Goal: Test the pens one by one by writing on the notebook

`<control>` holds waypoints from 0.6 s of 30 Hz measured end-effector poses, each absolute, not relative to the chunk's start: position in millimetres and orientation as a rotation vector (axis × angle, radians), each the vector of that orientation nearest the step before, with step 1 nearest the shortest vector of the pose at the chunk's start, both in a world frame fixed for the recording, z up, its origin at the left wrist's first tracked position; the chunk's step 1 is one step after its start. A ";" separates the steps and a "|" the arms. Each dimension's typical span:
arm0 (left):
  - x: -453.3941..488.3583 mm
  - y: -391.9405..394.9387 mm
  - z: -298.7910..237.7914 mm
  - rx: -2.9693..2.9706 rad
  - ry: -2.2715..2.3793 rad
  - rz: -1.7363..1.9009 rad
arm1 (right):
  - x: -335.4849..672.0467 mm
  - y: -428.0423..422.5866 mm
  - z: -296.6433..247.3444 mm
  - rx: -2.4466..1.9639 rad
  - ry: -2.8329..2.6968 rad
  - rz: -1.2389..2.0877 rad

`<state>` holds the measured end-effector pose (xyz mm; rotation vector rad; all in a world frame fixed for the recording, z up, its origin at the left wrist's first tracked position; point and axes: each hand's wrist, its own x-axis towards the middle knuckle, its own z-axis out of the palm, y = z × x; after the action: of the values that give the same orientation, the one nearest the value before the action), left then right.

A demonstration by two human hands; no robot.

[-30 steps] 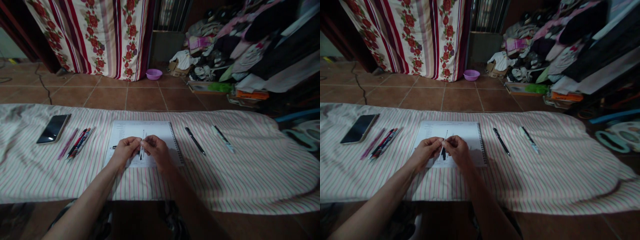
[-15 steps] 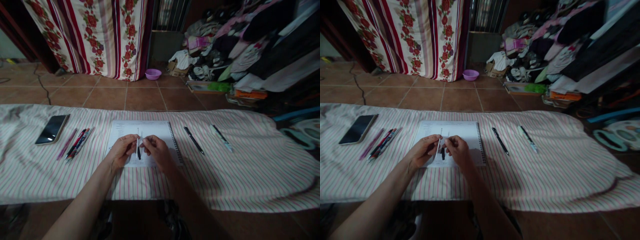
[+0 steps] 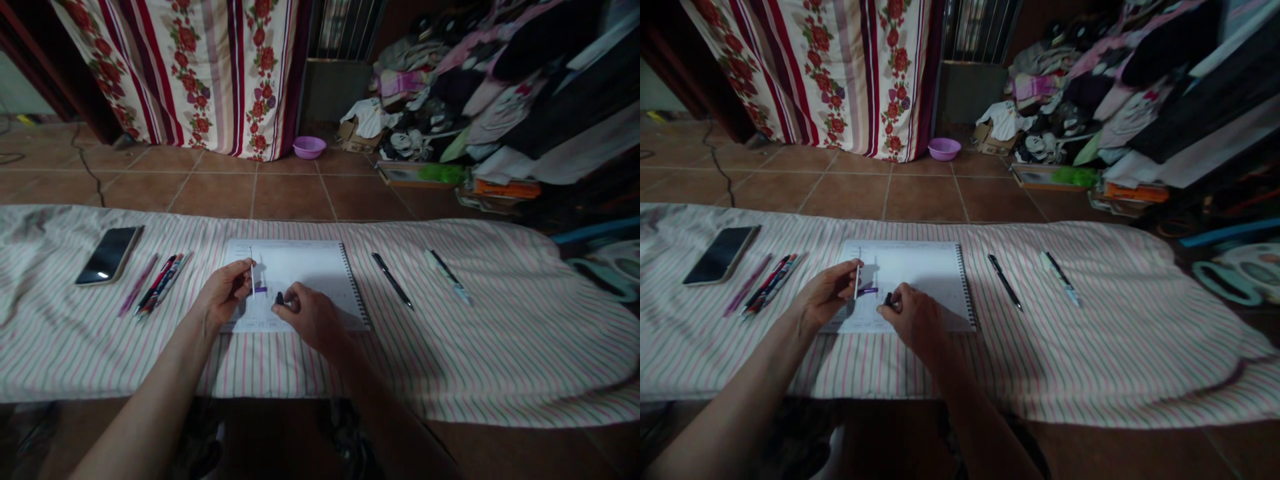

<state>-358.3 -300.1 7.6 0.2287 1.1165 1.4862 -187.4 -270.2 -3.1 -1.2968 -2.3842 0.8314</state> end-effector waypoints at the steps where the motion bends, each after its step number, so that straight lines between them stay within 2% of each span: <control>1: -358.7 -300.3 7.0 0.232 1.115 1.486 | -187.8 -271.0 -5.6 -1.288 -2.416 0.793; 18: -354.0 -299.0 0.0 0.328 1.159 1.495 | -191.9 -259.8 -5.0 -1.320 -2.235 0.842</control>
<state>-354.0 -299.0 0.0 0.3278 1.1586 1.4950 -191.9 -259.8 -5.0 -1.3198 -2.2349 0.8421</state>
